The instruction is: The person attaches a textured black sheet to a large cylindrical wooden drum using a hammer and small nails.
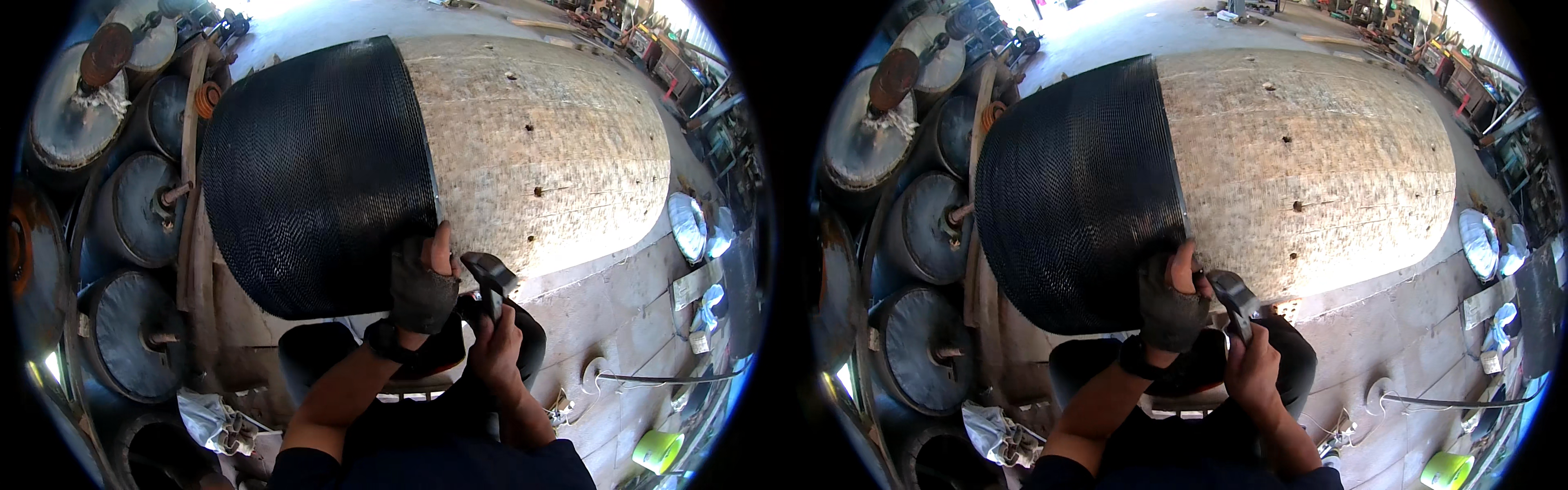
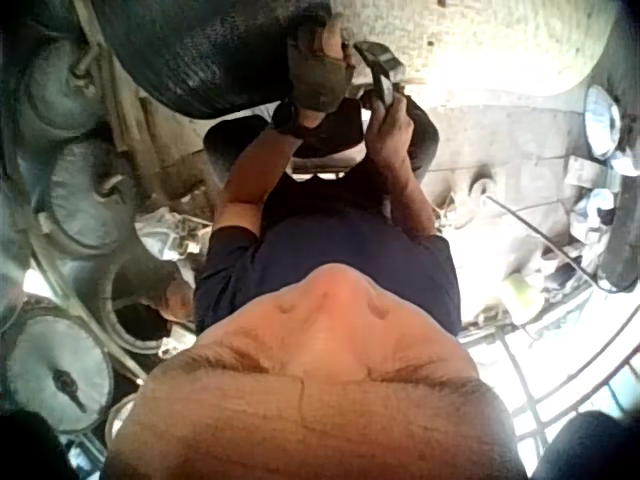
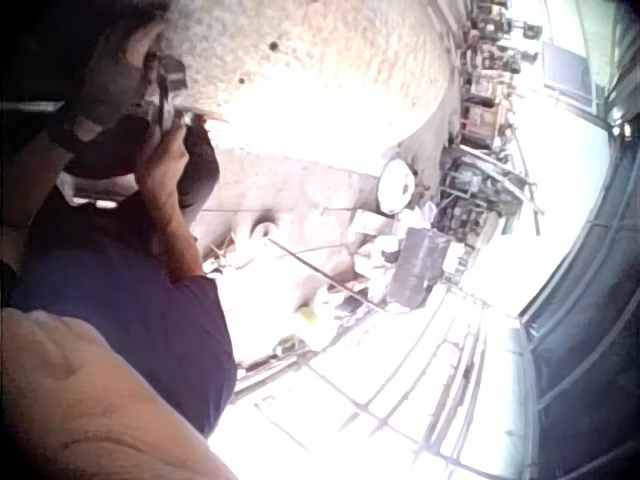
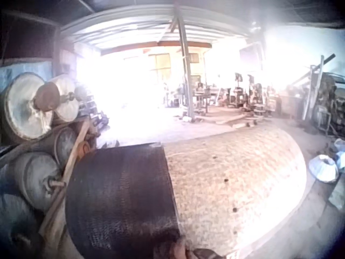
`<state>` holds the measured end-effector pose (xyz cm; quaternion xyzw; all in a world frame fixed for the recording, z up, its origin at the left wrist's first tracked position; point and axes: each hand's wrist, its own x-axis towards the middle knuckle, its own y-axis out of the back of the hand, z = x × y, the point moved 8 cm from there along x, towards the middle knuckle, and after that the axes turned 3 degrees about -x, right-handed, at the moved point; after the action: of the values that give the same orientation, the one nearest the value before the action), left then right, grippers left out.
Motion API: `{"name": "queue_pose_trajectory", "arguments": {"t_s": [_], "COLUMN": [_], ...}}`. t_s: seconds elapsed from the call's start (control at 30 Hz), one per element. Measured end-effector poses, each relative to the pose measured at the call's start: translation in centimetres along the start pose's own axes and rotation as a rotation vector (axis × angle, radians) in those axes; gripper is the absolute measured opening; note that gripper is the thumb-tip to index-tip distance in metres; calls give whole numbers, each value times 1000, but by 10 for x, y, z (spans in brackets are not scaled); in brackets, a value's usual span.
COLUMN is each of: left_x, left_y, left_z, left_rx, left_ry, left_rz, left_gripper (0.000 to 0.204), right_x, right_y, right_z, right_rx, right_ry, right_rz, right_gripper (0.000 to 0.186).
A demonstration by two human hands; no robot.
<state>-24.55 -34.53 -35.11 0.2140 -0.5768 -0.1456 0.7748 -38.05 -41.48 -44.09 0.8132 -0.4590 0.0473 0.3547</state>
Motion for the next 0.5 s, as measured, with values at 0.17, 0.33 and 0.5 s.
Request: {"name": "queue_pose_trajectory", "arguments": {"t_s": [0.17,0.33,0.5], "left_x": [-18,-101,-195], "left_y": [25,13,-20], "left_z": [4,6,-2], "left_rx": [-82,-153,24], "left_ry": [12,16,-98], "left_rz": [-36,-504,-757], "left_gripper": [55,38,16], "right_x": [-4,-12,-11], "right_y": [6,-2,2], "right_z": [-4,8,-4], "right_rx": [97,116,157], "right_ry": [69,115,85], "right_rz": [35,116,65], "right_gripper": [22,17,23]}}
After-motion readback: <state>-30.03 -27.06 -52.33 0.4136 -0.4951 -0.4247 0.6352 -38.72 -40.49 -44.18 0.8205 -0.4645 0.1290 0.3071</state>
